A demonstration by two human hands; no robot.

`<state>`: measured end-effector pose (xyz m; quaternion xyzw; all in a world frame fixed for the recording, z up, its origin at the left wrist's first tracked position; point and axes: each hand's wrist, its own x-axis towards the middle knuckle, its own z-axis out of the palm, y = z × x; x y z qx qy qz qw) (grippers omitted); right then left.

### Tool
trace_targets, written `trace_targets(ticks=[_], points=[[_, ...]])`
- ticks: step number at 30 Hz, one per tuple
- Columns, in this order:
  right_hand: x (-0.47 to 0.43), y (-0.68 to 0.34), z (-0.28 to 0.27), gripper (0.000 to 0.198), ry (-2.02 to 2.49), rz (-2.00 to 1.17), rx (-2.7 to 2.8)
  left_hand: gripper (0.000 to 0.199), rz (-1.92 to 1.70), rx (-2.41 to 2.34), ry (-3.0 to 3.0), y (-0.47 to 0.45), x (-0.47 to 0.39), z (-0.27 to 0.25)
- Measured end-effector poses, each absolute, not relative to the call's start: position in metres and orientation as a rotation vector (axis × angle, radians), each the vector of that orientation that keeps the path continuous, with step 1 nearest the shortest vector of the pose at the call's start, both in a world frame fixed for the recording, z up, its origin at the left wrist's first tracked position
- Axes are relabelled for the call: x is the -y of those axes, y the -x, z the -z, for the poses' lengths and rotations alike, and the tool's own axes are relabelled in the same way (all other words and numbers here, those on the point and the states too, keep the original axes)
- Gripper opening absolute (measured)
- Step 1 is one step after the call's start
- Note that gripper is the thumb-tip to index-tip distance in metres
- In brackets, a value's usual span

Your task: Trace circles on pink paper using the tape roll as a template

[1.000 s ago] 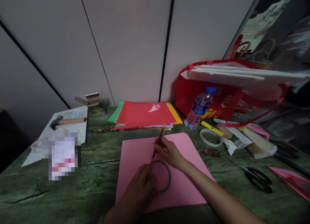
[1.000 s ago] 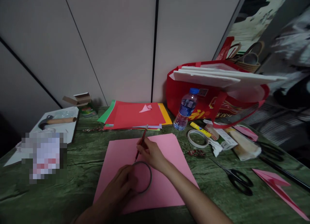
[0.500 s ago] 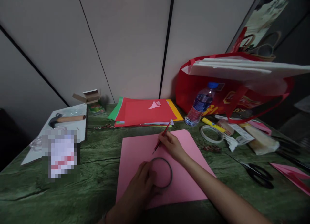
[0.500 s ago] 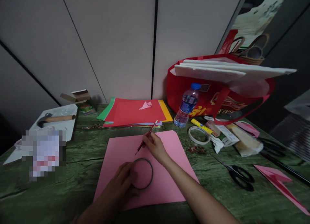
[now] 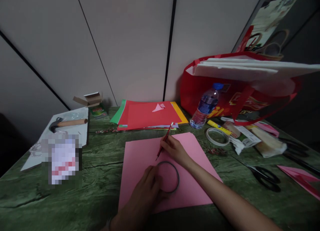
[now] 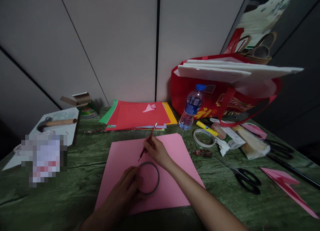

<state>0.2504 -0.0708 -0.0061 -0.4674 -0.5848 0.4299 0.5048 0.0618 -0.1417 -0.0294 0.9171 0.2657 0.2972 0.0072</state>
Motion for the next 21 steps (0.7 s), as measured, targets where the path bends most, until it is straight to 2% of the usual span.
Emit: trace_targets(ticks=[9,14,21], points=[[0.082,-0.246,-0.005,0.01,1.084,-1.069,1.615,0.024,-0.897,-0.919,-2.896,-0.064,0.145,0.029],[0.085,-0.246,-0.006,0.008,1.074,-1.056,1.718,0.021,-0.857,-0.976,-2.877,-0.065,0.148,0.031],[0.083,-0.253,-0.009,0.009,1.116,-0.908,1.809,0.027,-0.796,-0.984,-2.958,-0.065,0.149,0.029]])
